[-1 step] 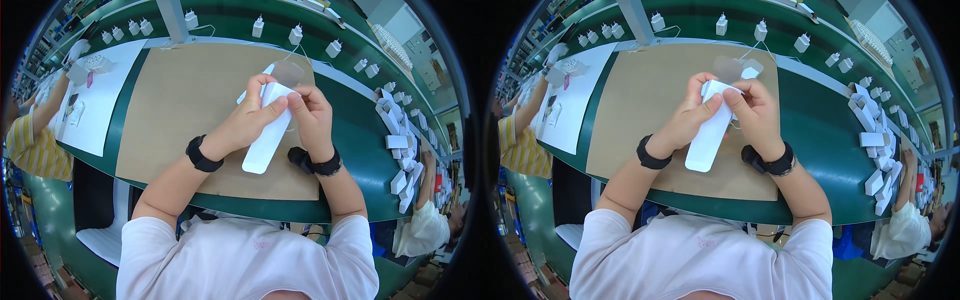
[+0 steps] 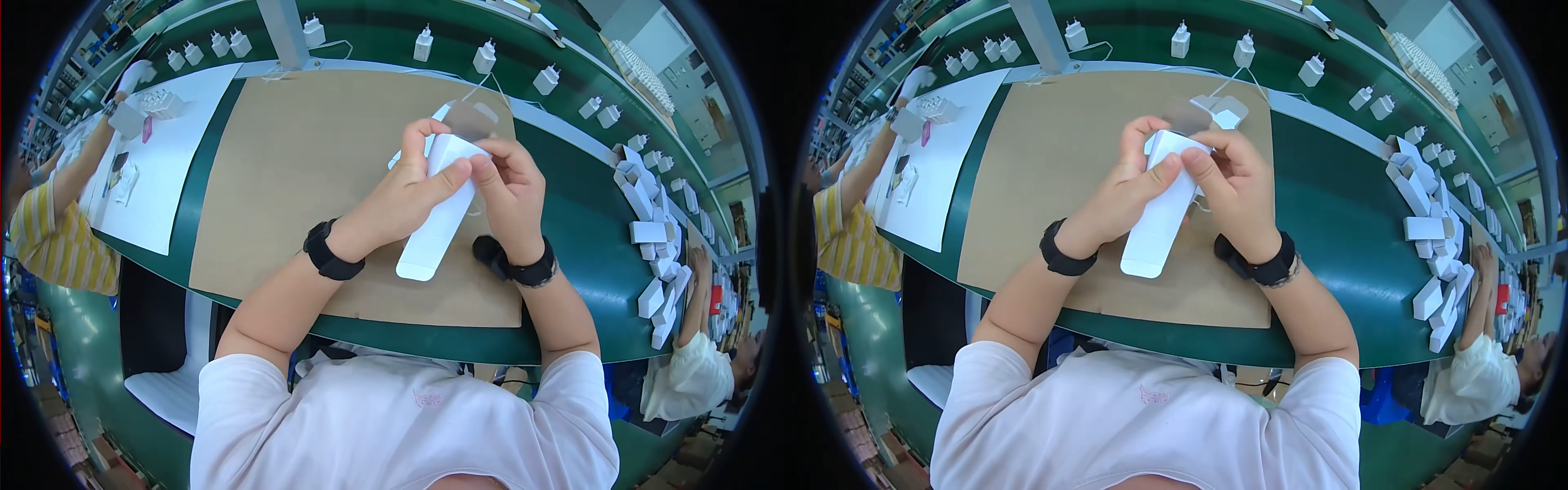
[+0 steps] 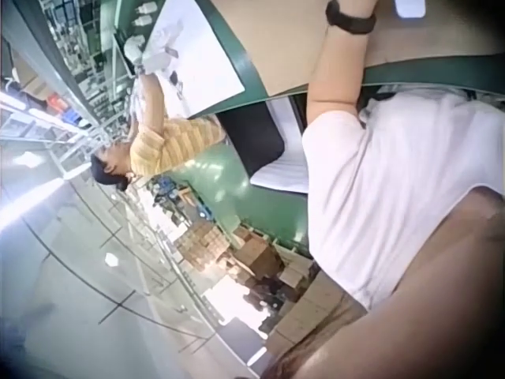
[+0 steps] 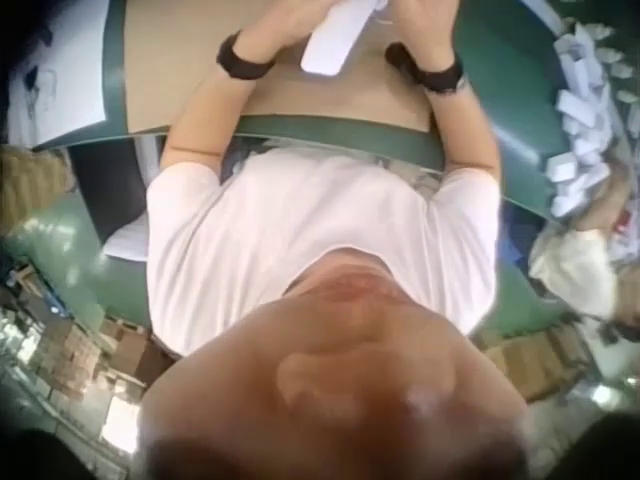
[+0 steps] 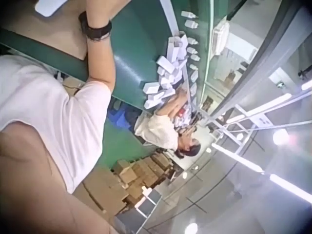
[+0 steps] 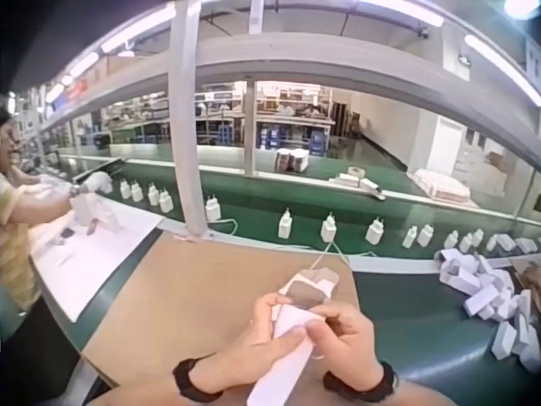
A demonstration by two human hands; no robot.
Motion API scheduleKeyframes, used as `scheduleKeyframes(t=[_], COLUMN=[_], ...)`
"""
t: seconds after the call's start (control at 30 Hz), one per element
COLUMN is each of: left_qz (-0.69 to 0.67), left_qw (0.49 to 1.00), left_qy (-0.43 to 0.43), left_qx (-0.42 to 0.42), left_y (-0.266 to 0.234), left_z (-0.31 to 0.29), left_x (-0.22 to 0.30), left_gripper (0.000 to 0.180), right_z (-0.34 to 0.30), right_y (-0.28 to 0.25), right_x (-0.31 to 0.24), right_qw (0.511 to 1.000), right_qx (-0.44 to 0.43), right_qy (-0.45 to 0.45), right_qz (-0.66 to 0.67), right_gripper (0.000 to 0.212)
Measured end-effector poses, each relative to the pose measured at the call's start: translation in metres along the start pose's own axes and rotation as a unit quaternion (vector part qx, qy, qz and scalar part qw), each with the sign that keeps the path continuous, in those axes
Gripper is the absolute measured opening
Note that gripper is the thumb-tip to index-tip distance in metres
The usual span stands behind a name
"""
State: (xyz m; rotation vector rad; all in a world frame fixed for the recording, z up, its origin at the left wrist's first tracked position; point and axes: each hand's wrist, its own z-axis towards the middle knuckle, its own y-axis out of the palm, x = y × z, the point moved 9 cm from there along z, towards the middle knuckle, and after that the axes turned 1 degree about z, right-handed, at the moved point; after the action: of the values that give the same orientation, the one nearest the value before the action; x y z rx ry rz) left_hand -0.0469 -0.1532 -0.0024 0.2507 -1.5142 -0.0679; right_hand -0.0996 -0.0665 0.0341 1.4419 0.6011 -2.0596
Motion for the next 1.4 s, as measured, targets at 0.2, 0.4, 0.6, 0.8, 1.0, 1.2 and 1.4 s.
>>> scheduleKeyframes(t=[0.2, 0.4, 0.6, 0.8, 1.0, 1.2, 1.4], left_qz=[0.061, 0.129, 0.170, 0.152, 0.548, 0.494, 0.224], left_qw=[0.996, 0.988, 0.978, 0.986, 0.778, 0.844, 0.965], left_qy=[0.057, 0.068, 0.093, 0.070, 0.184, 0.073, 0.068], left_qx=[-0.019, -0.056, -0.078, -0.016, 0.246, 0.197, 0.116], left_y=[-0.003, 0.000, 0.002, -0.008, -0.060, -0.058, -0.028], left_z=[-0.001, -0.002, -0.004, 0.004, 0.001, 0.022, 0.006], left_x=[0.013, 0.015, 0.019, 0.016, 0.035, 0.010, 0.022], left_gripper=[0.078, 0.084, 0.083, 0.079, 0.060, 0.029, 0.023], right_z=[0.008, 0.019, 0.019, 0.014, 0.012, 0.021, 0.027], right_y=[-0.005, -0.018, -0.016, -0.007, -0.118, -0.124, -0.031], right_x=[-0.023, -0.004, 0.001, -0.007, -0.110, -0.074, -0.009], right_qw=[0.995, 0.995, 0.993, 0.992, 0.756, 0.783, 0.960], right_qx=[-0.054, -0.071, -0.080, -0.116, 0.206, 0.164, 0.003], right_qy=[-0.087, 0.067, 0.083, 0.043, -0.215, -0.151, -0.062], right_qz=[-0.019, 0.006, 0.004, -0.021, -0.583, -0.580, -0.271], right_gripper=[0.028, 0.025, 0.024, 0.025, 0.025, 0.020, 0.054])
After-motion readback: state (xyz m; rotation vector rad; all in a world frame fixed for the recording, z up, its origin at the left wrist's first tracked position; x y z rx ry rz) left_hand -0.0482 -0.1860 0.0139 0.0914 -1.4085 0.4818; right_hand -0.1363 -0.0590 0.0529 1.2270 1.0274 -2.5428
